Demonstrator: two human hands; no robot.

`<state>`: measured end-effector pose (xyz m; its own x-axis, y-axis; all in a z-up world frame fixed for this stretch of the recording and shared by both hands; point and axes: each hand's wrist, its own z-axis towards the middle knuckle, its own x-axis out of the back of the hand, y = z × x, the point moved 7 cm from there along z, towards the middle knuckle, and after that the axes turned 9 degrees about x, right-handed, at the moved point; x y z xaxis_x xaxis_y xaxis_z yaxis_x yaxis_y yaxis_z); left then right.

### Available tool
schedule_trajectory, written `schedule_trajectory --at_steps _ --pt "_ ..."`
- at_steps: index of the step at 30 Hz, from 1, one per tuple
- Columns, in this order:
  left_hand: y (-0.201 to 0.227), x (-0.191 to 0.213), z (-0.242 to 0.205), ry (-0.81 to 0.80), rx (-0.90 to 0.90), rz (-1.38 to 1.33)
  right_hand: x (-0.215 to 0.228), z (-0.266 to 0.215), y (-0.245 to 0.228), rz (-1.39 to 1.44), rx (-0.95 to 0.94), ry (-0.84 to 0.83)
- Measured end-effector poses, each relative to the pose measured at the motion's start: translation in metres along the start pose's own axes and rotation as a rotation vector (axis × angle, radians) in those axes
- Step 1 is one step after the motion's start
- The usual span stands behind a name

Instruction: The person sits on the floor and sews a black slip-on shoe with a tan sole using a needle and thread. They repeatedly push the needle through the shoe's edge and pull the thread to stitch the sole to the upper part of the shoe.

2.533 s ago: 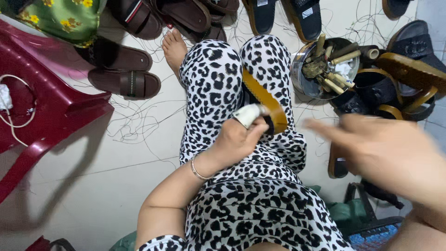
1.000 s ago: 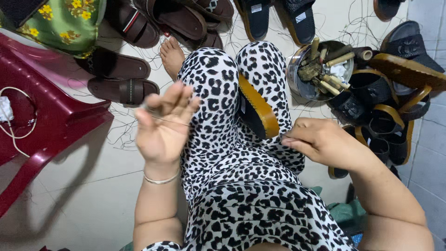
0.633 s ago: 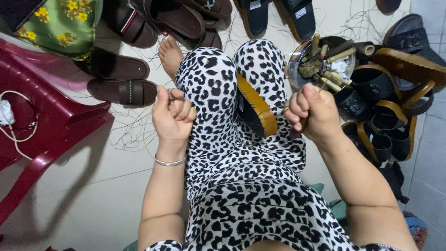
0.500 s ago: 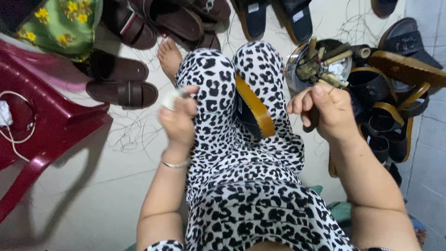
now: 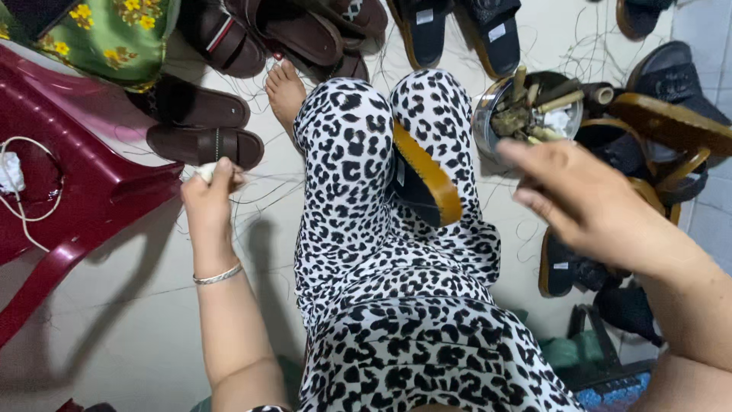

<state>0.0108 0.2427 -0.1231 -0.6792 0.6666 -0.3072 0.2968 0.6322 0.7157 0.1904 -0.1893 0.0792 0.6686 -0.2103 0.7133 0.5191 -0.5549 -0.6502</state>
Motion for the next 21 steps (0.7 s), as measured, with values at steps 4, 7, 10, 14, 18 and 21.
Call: schedule_trajectory --at_steps 4,7,10,14,18,21 --pt "0.026 -0.016 -0.01 0.552 -0.606 1.687 -0.034 0.0 -0.009 -0.217 0.144 -0.251" --pt "0.046 -0.107 -0.052 0.39 -0.832 1.265 -0.037 0.004 -0.017 -0.39 0.235 -0.265" --pt "0.038 -0.18 -0.086 0.051 -0.825 0.932 -0.037 0.01 -0.017 -0.463 0.195 -0.337" --pt "-0.012 -0.237 -0.115 -0.37 -0.927 1.078 -0.035 0.014 -0.019 -0.504 0.145 -0.414" --pt "-0.052 -0.248 -0.119 -0.468 -0.974 1.243 -0.029 0.018 -0.028 -0.606 0.122 -0.423" --pt "-0.054 -0.255 -0.122 -0.457 -1.004 1.207 -0.033 0.012 -0.031 -0.767 0.142 -0.513"
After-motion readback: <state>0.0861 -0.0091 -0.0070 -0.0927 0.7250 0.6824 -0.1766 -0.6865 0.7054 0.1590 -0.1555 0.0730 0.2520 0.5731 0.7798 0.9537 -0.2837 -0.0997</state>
